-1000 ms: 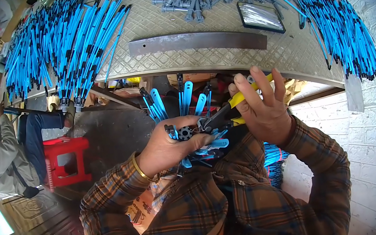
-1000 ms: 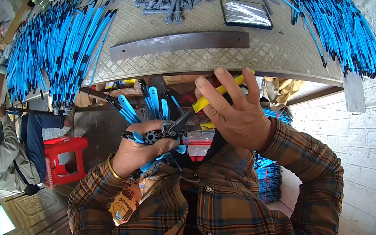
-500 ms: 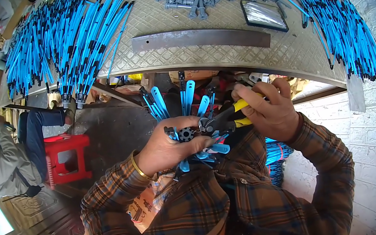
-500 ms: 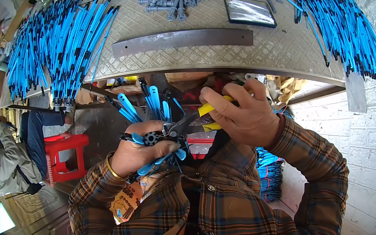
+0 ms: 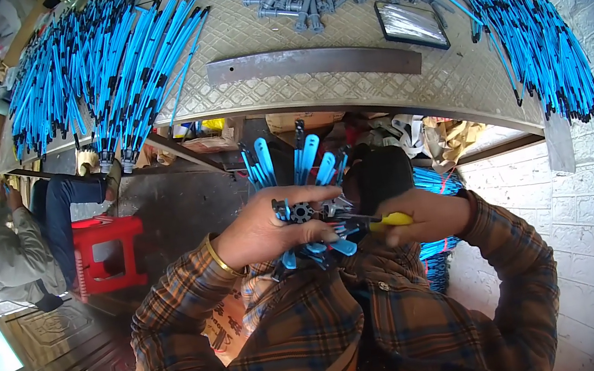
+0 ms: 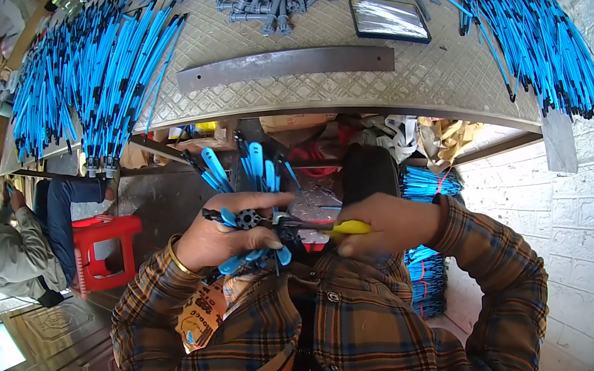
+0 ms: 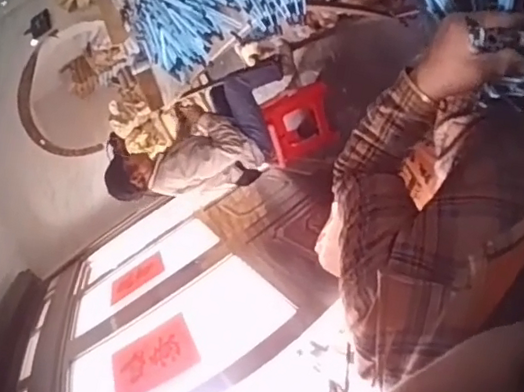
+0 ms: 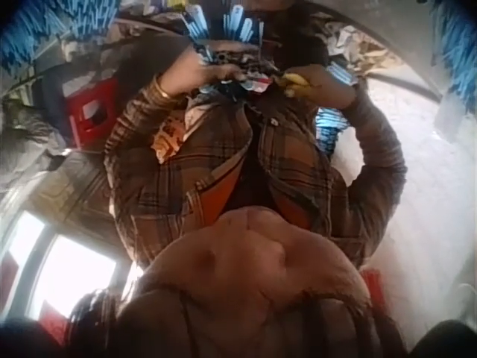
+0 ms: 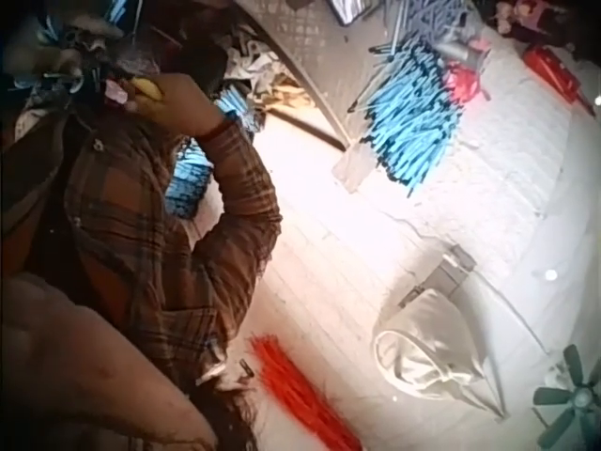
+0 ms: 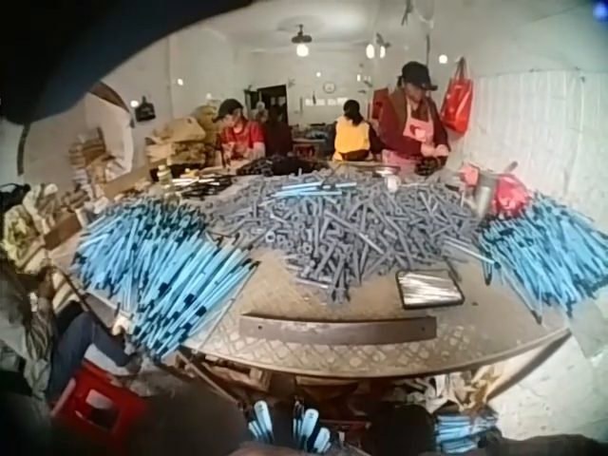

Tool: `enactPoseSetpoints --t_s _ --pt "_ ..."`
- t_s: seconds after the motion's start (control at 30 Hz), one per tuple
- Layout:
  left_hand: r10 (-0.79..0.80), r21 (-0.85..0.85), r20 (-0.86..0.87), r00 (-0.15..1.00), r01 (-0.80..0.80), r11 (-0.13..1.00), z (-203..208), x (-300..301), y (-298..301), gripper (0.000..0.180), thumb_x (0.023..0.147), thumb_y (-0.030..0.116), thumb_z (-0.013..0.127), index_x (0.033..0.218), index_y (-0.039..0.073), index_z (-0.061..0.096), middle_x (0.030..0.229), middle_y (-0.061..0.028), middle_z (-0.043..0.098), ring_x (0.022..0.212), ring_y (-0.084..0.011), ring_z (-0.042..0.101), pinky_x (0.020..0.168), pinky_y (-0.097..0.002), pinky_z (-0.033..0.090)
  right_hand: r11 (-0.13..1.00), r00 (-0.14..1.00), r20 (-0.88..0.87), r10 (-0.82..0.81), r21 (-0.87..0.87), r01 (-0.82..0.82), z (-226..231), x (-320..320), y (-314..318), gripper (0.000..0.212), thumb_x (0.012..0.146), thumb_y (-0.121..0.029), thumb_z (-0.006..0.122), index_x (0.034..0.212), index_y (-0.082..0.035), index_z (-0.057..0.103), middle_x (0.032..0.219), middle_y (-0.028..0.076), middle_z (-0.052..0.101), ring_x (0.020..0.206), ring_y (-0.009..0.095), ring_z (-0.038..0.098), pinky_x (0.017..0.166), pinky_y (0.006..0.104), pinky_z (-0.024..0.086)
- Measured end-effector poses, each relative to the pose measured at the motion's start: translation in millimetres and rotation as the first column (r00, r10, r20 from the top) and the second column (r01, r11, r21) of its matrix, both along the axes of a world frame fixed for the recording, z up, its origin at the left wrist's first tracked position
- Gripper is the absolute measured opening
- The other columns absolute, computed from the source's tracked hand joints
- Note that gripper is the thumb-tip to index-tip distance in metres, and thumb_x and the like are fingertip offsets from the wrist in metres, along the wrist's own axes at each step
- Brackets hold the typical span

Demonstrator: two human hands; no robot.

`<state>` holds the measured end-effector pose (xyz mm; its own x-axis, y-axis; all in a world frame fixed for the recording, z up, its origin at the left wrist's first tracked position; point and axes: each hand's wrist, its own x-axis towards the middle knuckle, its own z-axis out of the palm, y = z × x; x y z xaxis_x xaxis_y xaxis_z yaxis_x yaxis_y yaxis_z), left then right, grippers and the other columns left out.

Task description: The person assembles blue pen-like components into circular holders at a factory workbench.

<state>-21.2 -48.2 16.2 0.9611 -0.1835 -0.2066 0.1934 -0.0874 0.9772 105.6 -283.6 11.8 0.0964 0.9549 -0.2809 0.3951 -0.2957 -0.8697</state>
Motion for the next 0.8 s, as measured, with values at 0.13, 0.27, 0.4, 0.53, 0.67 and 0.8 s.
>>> enactPoseSetpoints --t_s 0.13,0.27,0.4,0.53,0.67,0.8 --pt "-0.168 0.142 0.109 0.98 0.152 0.978 -2.9 6.8 0.0 0.051 0.07 0.01 0.073 0.118 0.005 0.055 0.085 -0.0044 0.063 0.07 -0.0076 0.054 0.067 -0.0245 0.046 0.98 0.588 -0.809 -0.031 -0.14 -0.141 -40.0 0.1 -16.4 0.045 0.084 -0.046 0.055 0.091 -0.002 0.056 0.073 0.004 0.056 0.067 0.01 0.052 0.059 0.0279 0.044" --pt "-0.206 0.14 0.206 0.957 0.18 0.974 -6.5 2.8 -2.1 0.049 0.069 0.012 0.074 0.115 0.005 0.057 0.088 -0.0065 0.063 0.077 -0.0114 0.057 0.073 -0.027 0.046 0.986 0.069 -0.996 -0.058 -0.068 -0.155 -108.1 -42.4 -28.6 0.054 0.083 -0.053 0.052 0.089 0.001 0.054 0.066 0.002 0.054 0.054 0.011 0.05 0.048 0.021 0.041" --pt "-0.235 0.095 0.08 0.969 0.228 0.969 -1.4 10.3 -5.4 0.045 0.07 0.014 0.073 0.112 0.006 0.059 0.091 -0.008 0.064 0.083 -0.0138 0.058 0.076 -0.027 0.046 0.99 0.149 -0.985 -0.086 -0.069 0.12 -162.1 -83.1 -33.0 0.062 0.078 -0.057 0.055 0.096 0.003 0.051 0.057 0.003 0.052 0.044 0.013 0.051 0.041 0.0171 0.039" --pt "-0.287 0.091 0.023 0.958 0.284 0.954 -8.4 20.4 -4.6 0.041 0.072 0.016 0.071 0.11 0.007 0.06 0.092 -0.0079 0.064 0.086 -0.0142 0.058 0.077 -0.0268 0.045 1.0 -0.009 -1.0 0.008 0.008 0.022 -177.6 -68.9 -32.7 0.07 0.075 -0.059 0.058 0.105 0.003 0.048 0.064 0.005 0.055 0.051 0.012 0.055 0.045 0.0182 0.042" --pt "-0.332 0.141 0.044 0.942 0.323 0.936 -6.0 23.7 -11.1 0.038 0.073 0.016 0.07 0.108 0.006 0.06 0.093 -0.0069 0.063 0.087 -0.0141 0.058 0.078 -0.0278 0.045 0.991 0.1 -0.991 0.084 0.073 -0.109 -142.0 -45.4 -40.8 0.071 0.075 -0.056 0.06 0.113 0.002 0.044 0.079 0.008 0.058 0.065 0.012 0.059 0.053 0.0225 0.047" --pt "-0.251 0.191 0.044 0.967 0.239 0.952 -12.4 24.1 -10.5 0.035 0.074 0.016 0.069 0.106 0.006 0.059 0.094 -0.0064 0.063 0.087 -0.0147 0.058 0.079 -0.0288 0.045 1.0 0.814 -0.58 0.016 0.012 -0.01 -26.9 -5.4 -28.8 0.066 0.077 -0.043 0.062 0.12 0.002 0.04 0.097 0.012 0.057 0.082 0.016 0.058 0.068 0.0284 0.048"
